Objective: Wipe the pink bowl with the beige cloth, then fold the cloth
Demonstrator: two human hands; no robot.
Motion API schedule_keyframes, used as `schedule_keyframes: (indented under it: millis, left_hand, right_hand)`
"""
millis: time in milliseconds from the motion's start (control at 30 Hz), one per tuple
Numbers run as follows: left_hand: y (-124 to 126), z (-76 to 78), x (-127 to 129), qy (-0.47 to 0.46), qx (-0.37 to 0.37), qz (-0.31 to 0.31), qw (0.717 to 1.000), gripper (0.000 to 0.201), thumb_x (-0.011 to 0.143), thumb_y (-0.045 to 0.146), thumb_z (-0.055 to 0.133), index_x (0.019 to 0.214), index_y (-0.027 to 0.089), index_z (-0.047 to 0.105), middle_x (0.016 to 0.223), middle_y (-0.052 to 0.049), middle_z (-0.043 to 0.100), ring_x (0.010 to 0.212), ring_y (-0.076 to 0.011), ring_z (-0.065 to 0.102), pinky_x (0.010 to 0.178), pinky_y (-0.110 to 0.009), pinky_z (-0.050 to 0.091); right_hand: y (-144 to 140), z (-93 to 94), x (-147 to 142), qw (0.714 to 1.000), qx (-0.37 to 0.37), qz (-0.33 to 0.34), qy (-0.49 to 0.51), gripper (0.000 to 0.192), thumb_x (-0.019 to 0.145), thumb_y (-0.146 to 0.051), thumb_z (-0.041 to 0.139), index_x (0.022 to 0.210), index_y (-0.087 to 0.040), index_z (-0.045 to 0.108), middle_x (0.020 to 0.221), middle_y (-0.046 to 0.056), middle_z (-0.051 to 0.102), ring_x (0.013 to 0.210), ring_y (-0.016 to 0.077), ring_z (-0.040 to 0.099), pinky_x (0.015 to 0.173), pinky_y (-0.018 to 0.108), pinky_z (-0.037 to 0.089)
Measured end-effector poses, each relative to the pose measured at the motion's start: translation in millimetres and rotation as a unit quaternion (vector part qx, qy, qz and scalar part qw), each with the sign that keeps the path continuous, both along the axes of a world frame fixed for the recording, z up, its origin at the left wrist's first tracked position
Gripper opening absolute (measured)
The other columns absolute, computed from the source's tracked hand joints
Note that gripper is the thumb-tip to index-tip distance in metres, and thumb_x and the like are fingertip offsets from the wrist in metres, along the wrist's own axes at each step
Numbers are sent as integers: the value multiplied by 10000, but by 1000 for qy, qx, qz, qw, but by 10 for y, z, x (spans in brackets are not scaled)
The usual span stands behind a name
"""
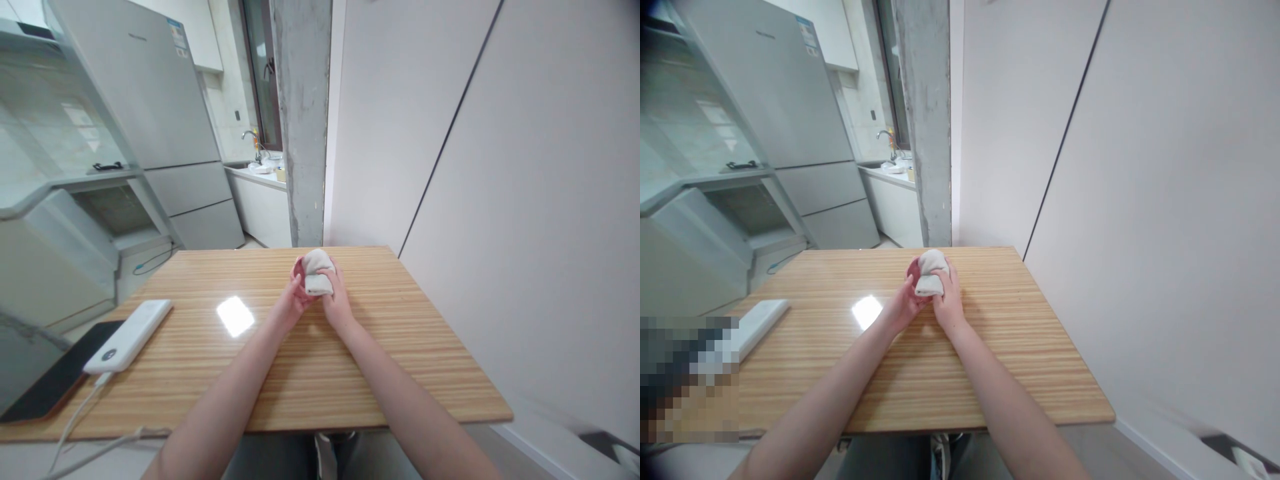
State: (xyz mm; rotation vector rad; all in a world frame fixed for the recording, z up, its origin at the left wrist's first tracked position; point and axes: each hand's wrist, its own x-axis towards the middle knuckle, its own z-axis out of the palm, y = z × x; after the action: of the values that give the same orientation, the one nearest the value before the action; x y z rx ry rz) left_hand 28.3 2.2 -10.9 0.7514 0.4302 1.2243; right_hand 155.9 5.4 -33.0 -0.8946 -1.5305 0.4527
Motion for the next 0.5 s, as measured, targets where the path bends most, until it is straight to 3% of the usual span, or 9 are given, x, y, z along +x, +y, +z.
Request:
schedule_keyframes:
  millis: [100, 167, 267, 400, 500]
  left_hand:
    - [-40, -15, -2, 7, -6, -87, 996, 481, 860, 394, 538, 1323, 297, 454, 1377, -42, 489, 1205, -219, 504, 876, -319, 514]
    - [-54, -9, 6, 26, -33, -106, 994, 496, 852, 454, 526, 1272, 190, 522, 1325, -111, 532, 1204, -256, 504, 927, -366, 491]
    - [-29, -6, 17, 43, -67, -19, 997, 417, 838, 365, 572, 1221, 199, 554, 1261, -88, 586, 1150, -233, 550, 903, -338, 504]
    - [77, -39, -26, 17, -32, 116, 993, 427, 799, 253, 602, 1221, 248, 538, 1205, -28, 623, 1088, -194, 587, 870, -293, 512]
    - [147, -57, -93, 7, -15, 187, 982, 441, 764, 231, 615, 1201, 217, 556, 1174, -42, 640, 1105, -200, 581, 899, -279, 494]
  right_hand:
    - [39, 59, 180, 1000, 21, 7, 12, 308, 694, -130, 421, 945, -213, 578, 1324, 66, 470, 1271, 231, 395, 1080, 420, 307]
    - [77, 78, 275, 999, 23, 33, -7, 254, 704, -150, 429, 893, -214, 587, 1265, 66, 530, 1223, 232, 446, 1057, 416, 339]
    - [93, 65, 271, 998, 15, 44, -39, 272, 715, -146, 434, 918, -211, 604, 1323, 64, 505, 1252, 232, 430, 1069, 422, 328]
    - [0, 52, 66, 990, 17, 63, -128, 435, 742, -126, 468, 1151, -225, 579, 1502, 28, 289, 1411, 241, 166, 1137, 473, 200]
    - [-59, 47, -49, 977, 14, 111, -183, 488, 776, -142, 479, 1247, -257, 538, 1490, 6, 320, 1431, 243, 46, 1144, 531, 117]
